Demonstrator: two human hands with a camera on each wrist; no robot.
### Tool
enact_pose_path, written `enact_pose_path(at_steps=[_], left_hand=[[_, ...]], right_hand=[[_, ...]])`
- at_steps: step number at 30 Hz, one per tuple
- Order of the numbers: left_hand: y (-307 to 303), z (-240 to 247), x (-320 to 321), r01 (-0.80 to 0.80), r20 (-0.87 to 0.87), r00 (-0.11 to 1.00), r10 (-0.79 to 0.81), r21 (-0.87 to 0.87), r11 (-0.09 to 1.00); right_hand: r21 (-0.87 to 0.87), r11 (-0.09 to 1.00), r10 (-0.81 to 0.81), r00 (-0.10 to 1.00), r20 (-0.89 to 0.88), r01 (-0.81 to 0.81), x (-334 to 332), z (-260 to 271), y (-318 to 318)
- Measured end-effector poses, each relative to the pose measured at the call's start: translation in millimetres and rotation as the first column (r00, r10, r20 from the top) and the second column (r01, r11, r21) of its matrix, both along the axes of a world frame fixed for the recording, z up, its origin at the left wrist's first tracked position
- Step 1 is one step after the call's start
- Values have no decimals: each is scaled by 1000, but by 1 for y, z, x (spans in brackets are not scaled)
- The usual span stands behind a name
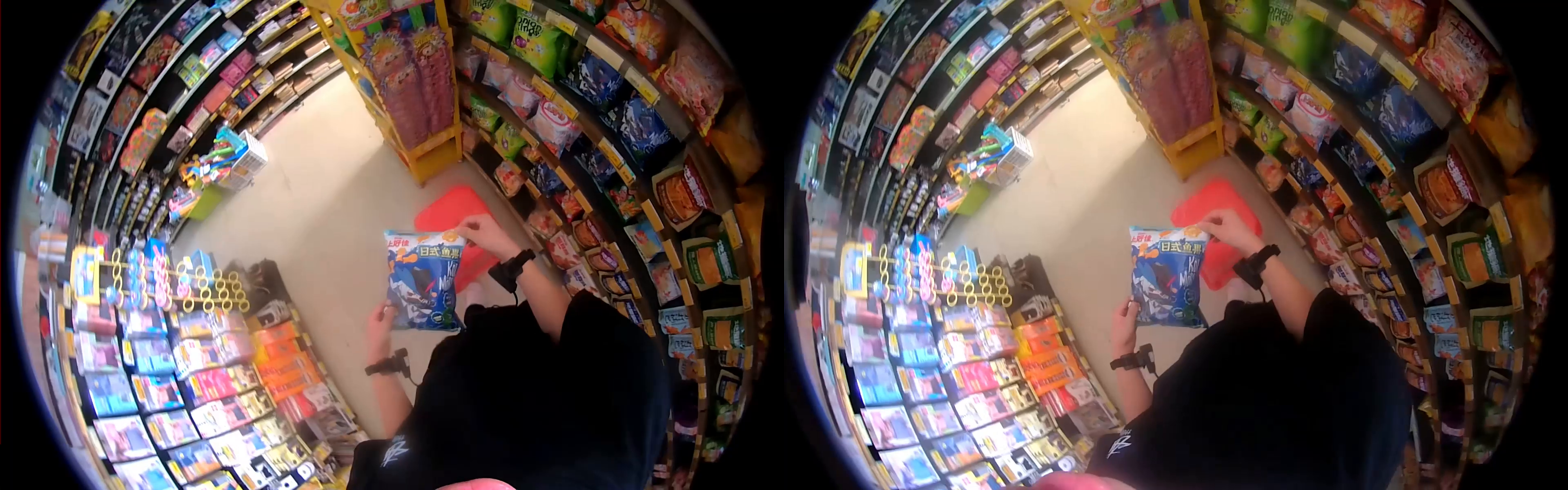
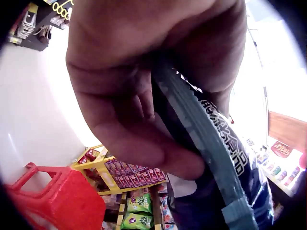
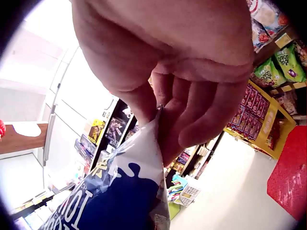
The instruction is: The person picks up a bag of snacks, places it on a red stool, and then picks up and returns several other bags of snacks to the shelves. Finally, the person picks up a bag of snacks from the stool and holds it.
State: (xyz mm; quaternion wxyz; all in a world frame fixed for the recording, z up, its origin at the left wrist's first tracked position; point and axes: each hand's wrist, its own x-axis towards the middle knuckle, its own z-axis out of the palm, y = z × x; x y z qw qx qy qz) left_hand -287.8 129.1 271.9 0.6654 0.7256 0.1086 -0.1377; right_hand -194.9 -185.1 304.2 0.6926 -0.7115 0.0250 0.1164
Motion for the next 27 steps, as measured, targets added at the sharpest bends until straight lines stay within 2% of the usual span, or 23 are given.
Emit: enact_pose_path(at_steps=[2, 4, 5, 6, 8, 9, 10, 12, 14, 15, 16, 17, 18, 19, 20, 21, 22, 23, 25, 27], left_hand=[[-2, -7, 36, 29, -6, 1000, -29, -41, 999], [-2, -11, 67, -13, -127, 992, -14, -213, 977], [5, -17, 84, 127, -108, 984, -141, -128, 984], [5, -25, 94, 140, -145, 977, -157, -121, 983], [-2, -45, 124, -75, -264, 963, -45, -428, 900], [0, -55, 140, -1, -281, 951, -129, -422, 907], [-3, -67, 159, 28, -287, 943, -169, -438, 898], [-8, -96, 190, 13, -413, 887, -207, -426, 905], [-14, -129, 222, -23, -443, 857, -263, -543, 839], [-12, -154, 234, -29, -497, 826, -266, -509, 861], [-12, -147, 251, 115, -500, 782, -372, -471, 875], [-19, -138, 265, 180, -499, 785, -368, -385, 905], [-31, -152, 283, 176, -495, 778, -388, -421, 890], [-37, -165, 299, 173, -548, 749, -373, -382, 908], [-35, -180, 305, 173, -612, 709, -350, -330, 928], [-34, -186, 311, 199, -603, 701, -380, -346, 917], [-40, -194, 324, 222, -587, 700, -407, -362, 905], [-45, -209, 331, 208, -620, 699, -357, -302, 930], [-53, -218, 343, 180, -629, 694, -352, -321, 930], [-60, -233, 351, 192, -613, 683, -397, -373, 908]], right_hand=[[-7, 999, -54, 998, -36, 54, 27, -9, -10], [-40, 995, -87, 996, 36, 88, 39, -24, -14], [-80, 988, -135, 990, -41, 132, 45, -39, -16], [-73, 986, -153, 985, -78, 147, 40, -52, -15], [-37, 963, -269, 952, -144, 267, 46, -65, -22], [-150, 949, -301, 938, -174, 277, 47, -72, -24], [-170, 935, -338, 925, -176, 310, 50, -78, -26], [-155, 905, -422, 881, -212, 396, 47, -103, -26], [-207, 868, -492, 837, -239, 451, 56, -154, -33], [-242, 865, -493, 831, -257, 439, 48, -171, -36], [-260, 864, -499, 808, -313, 432, 36, -176, -20], [-278, 837, -545, 758, -358, 471, 45, -174, -17], [-308, 807, -590, 716, -373, 504, 66, -171, -29], [-340, 801, -596, 713, -370, 494, 82, -171, -34], [-360, 768, -640, 634, -434, 529, 85, -179, -29], [-383, 734, -676, 543, -499, 561, 82, -187, -23], [-403, 734, -676, 532, -510, 546, 84, -197, -25], [-361, 716, -686, 503, -526, 598, 87, -207, -28], [-328, 704, -682, 469, -561, 630, 92, -216, -25], [-222, 603, -700, 375, -608, 766, 98, -210, -22]])
